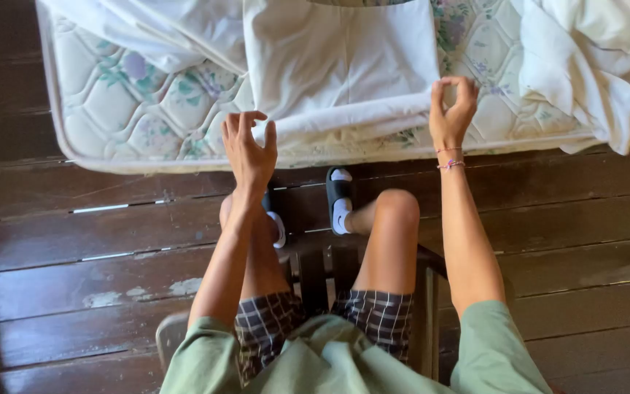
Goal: The person sits on a chair and puts a white pillow into a white pillowcase by hand. They insert the pillow, adjust the corners, and smooth the case over the pillow.
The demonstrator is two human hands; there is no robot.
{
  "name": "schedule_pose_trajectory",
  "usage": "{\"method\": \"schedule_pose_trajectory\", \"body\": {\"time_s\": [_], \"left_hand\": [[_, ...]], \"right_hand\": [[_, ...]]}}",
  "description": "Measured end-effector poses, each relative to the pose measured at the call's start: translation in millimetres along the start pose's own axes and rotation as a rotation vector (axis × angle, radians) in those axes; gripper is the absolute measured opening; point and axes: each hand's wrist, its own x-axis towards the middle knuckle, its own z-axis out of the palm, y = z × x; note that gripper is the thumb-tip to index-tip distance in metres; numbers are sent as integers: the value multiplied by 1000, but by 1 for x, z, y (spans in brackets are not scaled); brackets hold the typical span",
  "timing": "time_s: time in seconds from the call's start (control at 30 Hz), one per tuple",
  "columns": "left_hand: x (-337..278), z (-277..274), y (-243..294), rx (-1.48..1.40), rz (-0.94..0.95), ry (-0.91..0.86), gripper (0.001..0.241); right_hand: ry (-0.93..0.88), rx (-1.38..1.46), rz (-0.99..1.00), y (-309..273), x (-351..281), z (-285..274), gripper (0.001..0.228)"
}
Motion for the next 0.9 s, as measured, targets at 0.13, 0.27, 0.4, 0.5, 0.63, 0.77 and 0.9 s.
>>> {"method": "schedule_pose_trajectory", "body": {"time_s": [0.13,0.27,0.4,0.5,0.63,0.77,0.9], "left_hand": [[60,36,6,-175,37,-88,18],[104,68,5,-359,121,-303,21],[116,81,5,-485,5,-403,18],[112,61,19,-475,-197,-485,16],[83,14,58,-434,-493,-519,21],[61,-51,136,-323,-668,-641,26],[60,-100,195,-236,-581,-764,28]], "right_hand": [[25,22,28,2,52,40,7],[-53,214,75,-19,89,69,10],[-199,274,146,-43,105,74,7],[-340,331,272,-78,113,55,9],[-508,400,460,-160,121,6,14],[-917,337,521,-248,134,-68,13],[-1318,278,325,-356,196,-131,21]]}}
